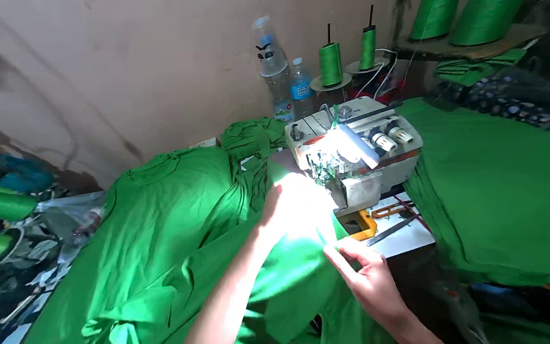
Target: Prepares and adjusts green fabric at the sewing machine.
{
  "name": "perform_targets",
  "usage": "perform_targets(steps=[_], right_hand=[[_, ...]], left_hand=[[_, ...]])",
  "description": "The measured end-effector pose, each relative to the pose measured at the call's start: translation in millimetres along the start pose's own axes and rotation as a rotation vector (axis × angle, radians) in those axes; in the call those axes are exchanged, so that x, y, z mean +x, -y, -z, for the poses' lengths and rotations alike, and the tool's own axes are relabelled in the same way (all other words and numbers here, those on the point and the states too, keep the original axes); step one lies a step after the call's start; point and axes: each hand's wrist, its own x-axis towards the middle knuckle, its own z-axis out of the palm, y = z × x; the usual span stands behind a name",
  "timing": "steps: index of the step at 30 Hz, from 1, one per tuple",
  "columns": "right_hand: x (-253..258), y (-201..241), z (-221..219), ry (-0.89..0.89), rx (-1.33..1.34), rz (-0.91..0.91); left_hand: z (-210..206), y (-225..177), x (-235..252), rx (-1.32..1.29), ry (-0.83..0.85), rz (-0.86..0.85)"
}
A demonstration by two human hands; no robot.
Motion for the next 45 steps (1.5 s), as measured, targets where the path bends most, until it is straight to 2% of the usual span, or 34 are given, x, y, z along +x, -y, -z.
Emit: perform_targets(steps=[3,8,11,17,24,27,30,35,41,44,45], right_hand=[[-6.5,-19.4,2.9,-0.072,-0.178,0.018],[17.9,-15.9,0.3,0.002,-0.101,-0.090],[29.6,-19.2,-6.9,-0.057,-0.063,-0.049],[16.6,-27.5,-10.9,-0.159,-0.055,0.035],[17.2,-26.3,-12.7,-0.185,0.039,0.033],[17.8,-23.2,-12.4,-0.194,0.140,0.044],[18.6,-18.9,-9.5,-0.197,0.228,0.009],[34.9,-14.5,2.6,-0.183,0.261,-0.048],[47.3,-19.6,6.0,-0.146,0.222,-0.056],[50.3,-20.8,4.7,-0.131,0.198,-0.053],[53.9,-21.0,4.6,-0.123,0.181,-0.057]], left_hand=[[-12.0,-4.0,-2.0,0.145,0.115,0.050],[-15.2,0.4,-6.2,0.082,0.034,-0.004],[-10.5,-2.0,-9.1,0.074,0.030,-0.033],[-10.6,3.4,-21.1,0.071,0.013,-0.039],[-44.5,2.1,-38.6,0.236,-0.368,-0.284],[-63.2,-8.9,-62.5,0.279,-0.463,-0.257],[-73.3,-9.6,-74.2,0.265,-0.400,-0.192],[-73.3,-13.2,-60.1,0.286,-0.269,-0.150],[-72.7,-15.7,-45.2,0.357,-0.234,-0.143],[-65.2,-18.4,-53.6,0.248,-0.214,-0.127],[-62.4,-14.9,-61.9,0.199,-0.273,-0.152]])
